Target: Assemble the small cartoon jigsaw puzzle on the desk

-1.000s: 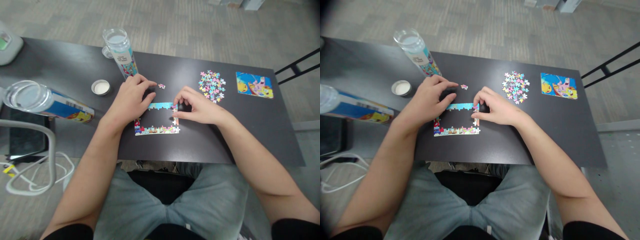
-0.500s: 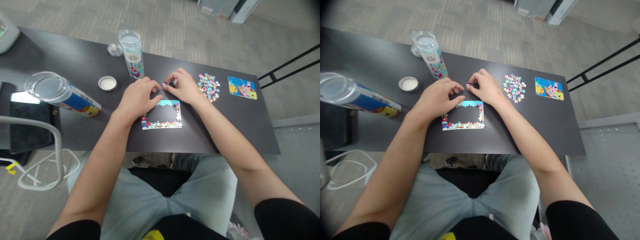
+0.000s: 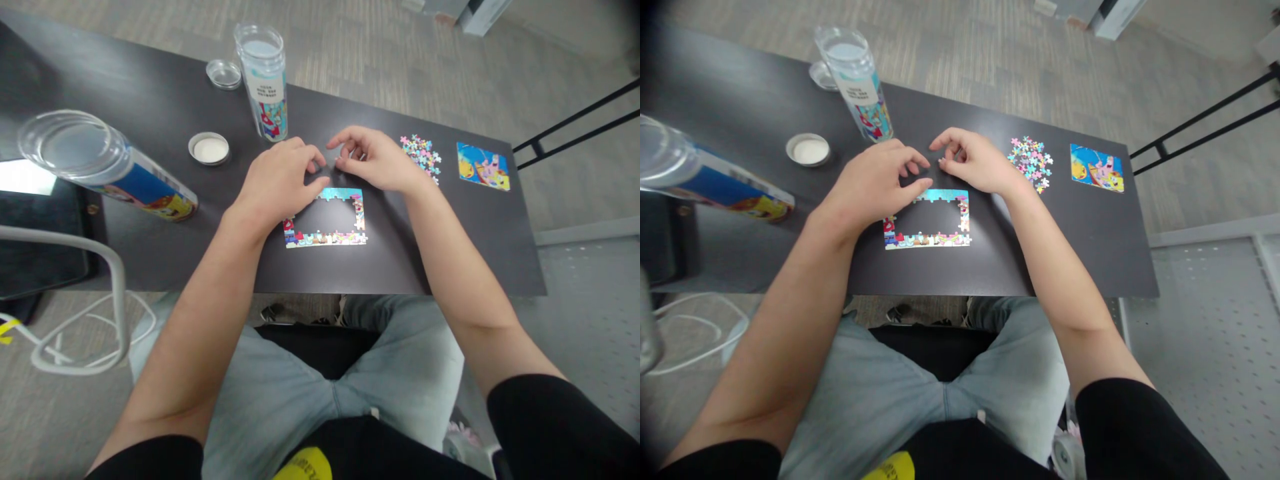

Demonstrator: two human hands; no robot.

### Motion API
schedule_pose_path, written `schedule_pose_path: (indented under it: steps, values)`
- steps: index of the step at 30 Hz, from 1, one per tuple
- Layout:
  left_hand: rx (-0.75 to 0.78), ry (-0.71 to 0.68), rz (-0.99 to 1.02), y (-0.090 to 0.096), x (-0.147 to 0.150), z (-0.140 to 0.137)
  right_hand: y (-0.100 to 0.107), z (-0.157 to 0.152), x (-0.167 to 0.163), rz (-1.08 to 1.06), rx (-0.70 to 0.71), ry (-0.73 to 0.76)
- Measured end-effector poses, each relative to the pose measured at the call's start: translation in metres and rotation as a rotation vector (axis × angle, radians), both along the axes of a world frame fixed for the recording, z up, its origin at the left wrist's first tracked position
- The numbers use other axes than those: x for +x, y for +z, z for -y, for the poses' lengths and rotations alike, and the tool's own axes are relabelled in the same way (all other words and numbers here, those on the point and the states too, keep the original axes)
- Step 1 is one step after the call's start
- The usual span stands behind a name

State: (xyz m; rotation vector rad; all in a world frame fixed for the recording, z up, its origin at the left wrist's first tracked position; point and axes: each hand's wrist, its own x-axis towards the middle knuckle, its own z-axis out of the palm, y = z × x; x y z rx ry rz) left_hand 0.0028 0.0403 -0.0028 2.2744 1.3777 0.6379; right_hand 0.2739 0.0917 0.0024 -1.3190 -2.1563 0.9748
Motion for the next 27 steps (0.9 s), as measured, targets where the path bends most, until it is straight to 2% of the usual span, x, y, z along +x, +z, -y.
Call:
schedule_pose_path:
  steps: [4,9,12,17,21,27]
  values:
    - [-0.026,-0.053,-0.005,0.003,0.002,0.001,0.004,0.023,0.027,-0.161,-0.083,0.036]
    - [0.006,-0.114,-0.038,0.003,0.01,0.007,0.009,0.048,0.048,-0.283,-0.279,0.027]
    - [0.007,-0.146,-0.061,0.004,0.015,0.013,0.015,0.053,0.054,-0.28,-0.369,0.078]
    - [-0.022,-0.242,-0.087,0.005,0.029,0.024,0.026,0.057,0.064,-0.178,-0.504,0.255]
    - [-0.039,-0.25,-0.092,0.005,0.04,0.029,0.032,0.061,0.067,-0.107,-0.521,0.341]
    - [-0.045,-0.224,-0.094,0.008,0.046,0.03,0.035,0.066,0.064,-0.075,-0.487,0.336]
